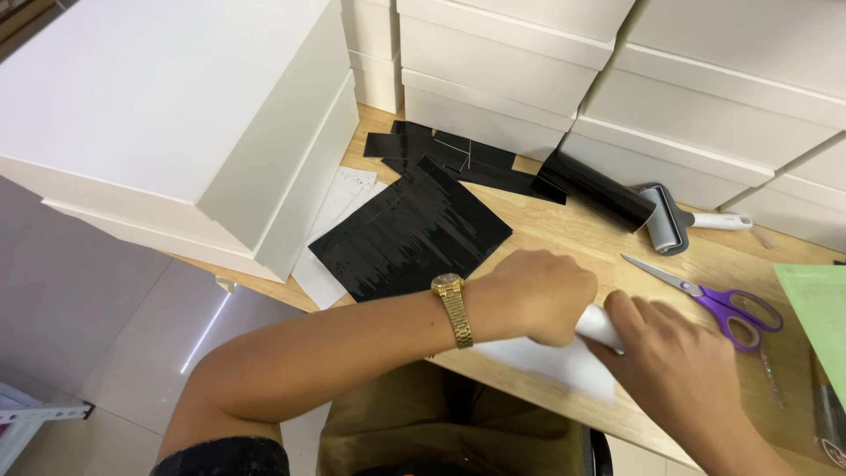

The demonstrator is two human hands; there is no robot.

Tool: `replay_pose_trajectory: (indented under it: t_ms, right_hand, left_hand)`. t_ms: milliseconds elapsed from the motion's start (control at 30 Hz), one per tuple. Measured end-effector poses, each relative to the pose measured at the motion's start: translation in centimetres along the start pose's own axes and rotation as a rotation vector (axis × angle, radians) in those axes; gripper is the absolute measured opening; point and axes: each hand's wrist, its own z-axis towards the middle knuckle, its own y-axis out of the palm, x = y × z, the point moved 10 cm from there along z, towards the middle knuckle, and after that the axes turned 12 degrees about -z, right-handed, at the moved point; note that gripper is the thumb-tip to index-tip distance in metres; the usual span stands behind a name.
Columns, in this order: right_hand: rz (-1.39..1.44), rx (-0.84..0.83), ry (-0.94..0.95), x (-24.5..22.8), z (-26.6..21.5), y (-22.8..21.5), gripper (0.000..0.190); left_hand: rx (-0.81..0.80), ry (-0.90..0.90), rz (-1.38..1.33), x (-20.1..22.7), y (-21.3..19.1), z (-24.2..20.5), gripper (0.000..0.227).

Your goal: Peeling the backing off black vinyl sheets and smoothing them with a scraper tool.

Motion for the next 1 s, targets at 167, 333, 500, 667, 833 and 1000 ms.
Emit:
replay_pose_trajectory:
  t_ms: [167,333,500,667,833,1000]
  right_hand:
    - [0.368,-0.511,0.084,0.2,0.8,3.8,0.031]
    - [0.141,0.167,-0.157,-2.7,-0.9,-1.8,0.034]
    - [0.182,-0.242,0.007,-1.3,1.2,-0.7,0.041]
    - [0.367,-0.563,-0.063,-2.4,0.5,2.5,0.043]
    - [0.061,-0.13,-0.165,-2.4,0.1,-0.1,0.073]
    - [0.201,-0.579,-0.147,-1.8,0.5,2.1,0.059]
  left_hand:
    - [0.556,0.23,0.376,2.7,0.9,-1.5,0.009]
    - [-0.118,-0.046,-0.052,-0.6,0.5,-1.9,0.025]
    - [0.09,0.143,0.137,1.0,1.2,-1.0,0.037]
    - [-0.035,0.099,0.145,0.5,0.3,-1.4,0.053]
    - [-0.07,0.075,0.001,-0.5,0.2,-2.0,0.065]
    - [-0.051,0.113,0.053,-0.2,1.9,-1.9,0.041]
